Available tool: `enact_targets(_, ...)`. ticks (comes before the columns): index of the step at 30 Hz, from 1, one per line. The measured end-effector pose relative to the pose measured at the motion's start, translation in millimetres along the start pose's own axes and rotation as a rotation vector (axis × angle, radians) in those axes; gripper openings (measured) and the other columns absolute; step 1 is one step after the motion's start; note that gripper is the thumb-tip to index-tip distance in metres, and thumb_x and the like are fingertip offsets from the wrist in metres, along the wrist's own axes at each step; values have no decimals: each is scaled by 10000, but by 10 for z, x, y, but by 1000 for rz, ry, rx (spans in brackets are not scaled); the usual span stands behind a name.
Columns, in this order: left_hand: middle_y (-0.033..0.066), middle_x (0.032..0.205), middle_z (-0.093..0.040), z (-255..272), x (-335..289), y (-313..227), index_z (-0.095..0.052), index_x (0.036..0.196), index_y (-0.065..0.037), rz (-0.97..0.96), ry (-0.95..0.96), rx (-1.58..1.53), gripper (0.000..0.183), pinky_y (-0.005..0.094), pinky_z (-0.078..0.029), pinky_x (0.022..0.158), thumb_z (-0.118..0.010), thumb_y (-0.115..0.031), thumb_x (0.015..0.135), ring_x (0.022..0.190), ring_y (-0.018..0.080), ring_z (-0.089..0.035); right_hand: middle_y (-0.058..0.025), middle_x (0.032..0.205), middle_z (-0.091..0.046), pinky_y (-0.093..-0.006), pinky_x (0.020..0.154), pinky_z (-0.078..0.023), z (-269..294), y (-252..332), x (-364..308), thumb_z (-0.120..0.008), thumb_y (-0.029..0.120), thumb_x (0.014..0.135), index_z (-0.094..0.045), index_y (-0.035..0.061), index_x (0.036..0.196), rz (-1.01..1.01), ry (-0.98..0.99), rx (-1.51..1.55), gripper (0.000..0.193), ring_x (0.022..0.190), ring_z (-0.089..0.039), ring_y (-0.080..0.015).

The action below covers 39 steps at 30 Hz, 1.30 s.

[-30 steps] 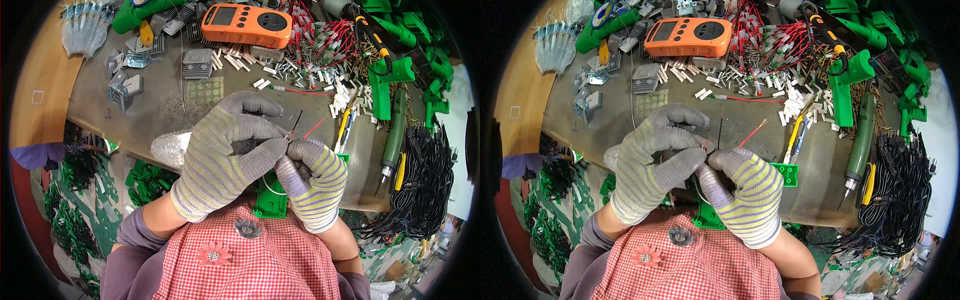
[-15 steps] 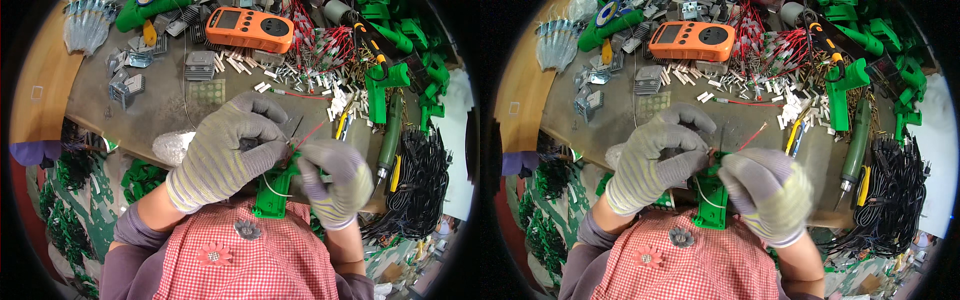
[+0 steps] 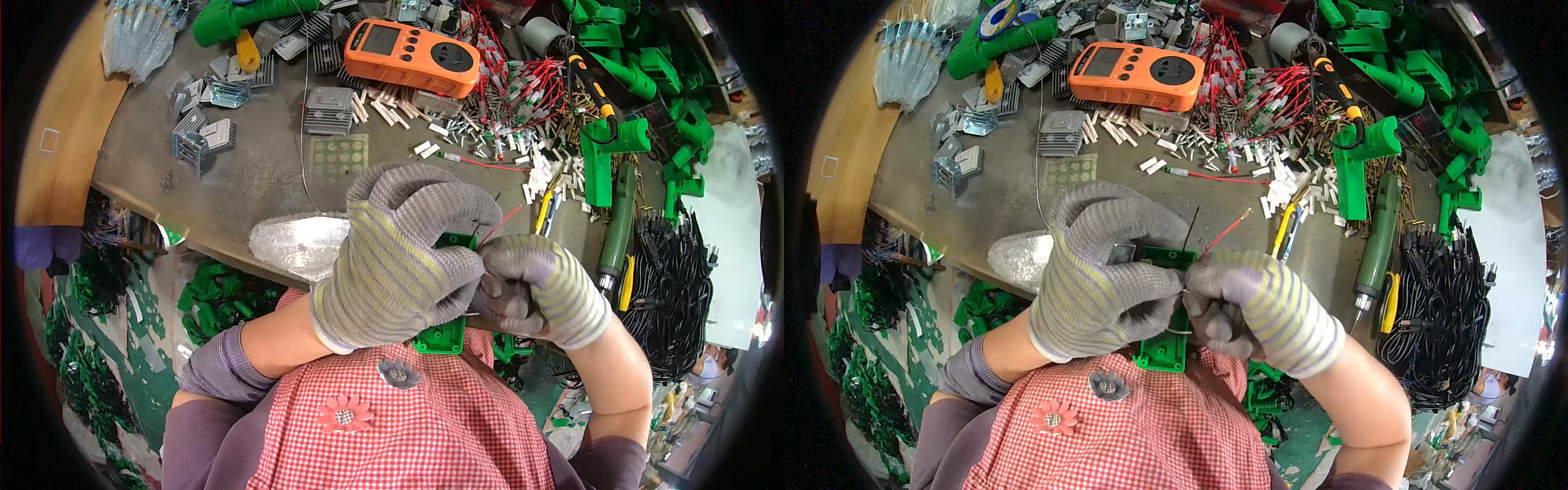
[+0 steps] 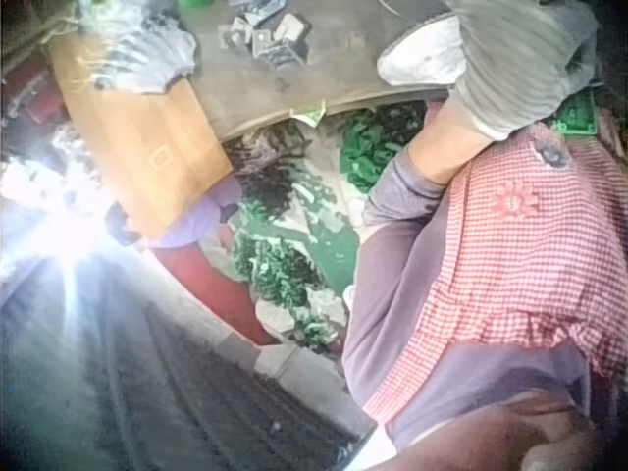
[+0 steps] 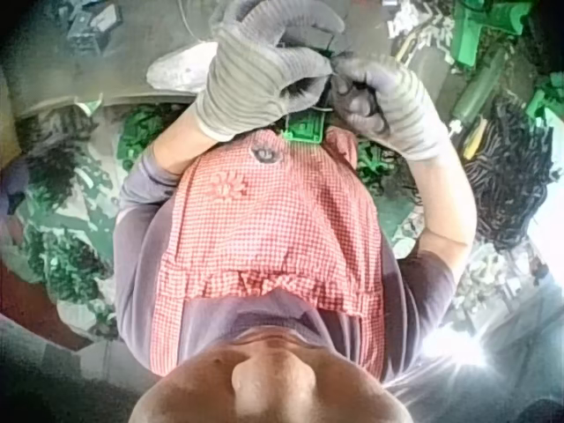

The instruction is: The person assembles an electronic power tool by soldering internal wires to components and securing the plastic housing with an electric screwdriver.

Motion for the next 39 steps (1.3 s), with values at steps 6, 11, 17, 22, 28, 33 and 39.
enact_targets(6, 20, 1093, -664, 0, 24, 30, -697, 775, -181, 77, 56, -119, 236, 472, -433, 929, -811, -163, 569, 1015, 257, -626, -95, 645, -595, -396, 532, -481, -107, 159, -112, -678, 171, 802, -670, 32, 910, 1090, -494, -1526, 176, 562, -611, -279)
enact_targets(11, 23, 1102, -662, 9, 21, 21, -699, 803, -175, 58, 38, -95, 245, 485, -424, 947, -814, -202, 588, 1036, 268, -621, -96, 577, -548, -383, 456, -429, -130, -91, 15, -665, 111, 789, -614, 57, 722, 960, -440, -1079, 100, 453, -529, -268)
enact_targets(17, 27, 1098, -666, -24, -12, 34, -699, 802, -176, 69, 34, -54, 242, 492, -407, 970, -816, -214, 593, 1042, 267, -622, -74, 672, -622, -311, 503, -462, -112, -85, -154, -647, 136, 874, -660, 24, 833, 237, -189, -215, 120, 542, -595, -187)
enact_targets(22, 30, 1105, -662, 10, 23, 27, -699, 798, -174, 94, 82, -107, 247, 493, -401, 973, -817, -223, 587, 1040, 269, -620, -114, 786, -653, -388, 589, -515, -60, -4, -157, -705, 255, 885, -686, 52, 891, 1029, -414, -1692, 204, 700, -639, -321)
enact_targets(28, 43, 1115, -654, -12, -9, 43, -711, 814, -170, 70, 111, -75, 239, 479, -402, 972, -808, -221, 602, 1047, 283, -611, -45, 620, -618, -246, 480, -439, -50, -35, -46, -539, 187, 960, -630, 9, 793, 171, -192, -154, 260, 475, -535, -93)
enact_targets(33, 44, 1111, -649, 0, 33, 27, -714, 821, -170, 86, 102, -107, 231, 468, -405, 968, -800, -210, 610, 1064, 295, -596, -49, 609, -587, -334, 495, -455, -62, 58, -125, -612, 232, 940, -658, 35, 823, 593, -395, -920, 234, 509, -577, -209)
enact_targets(39, 52, 1125, -634, 15, 9, 41, -727, 813, -154, 79, 152, -101, 180, 465, -397, 980, -791, -217, 657, 1081, 293, -584, -70, 649, -629, -346, 531, -485, -81, -127, -92, -624, 253, 957, -677, 50, 836, 334, -255, -408, 242, 546, -607, -291)
Point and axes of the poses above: each hand's wrist, its own x-axis towards the middle knuckle, its own z-axis out of the back of the hand, y = z × x, the point moved 2 cm from there along x, towards the middle knuckle
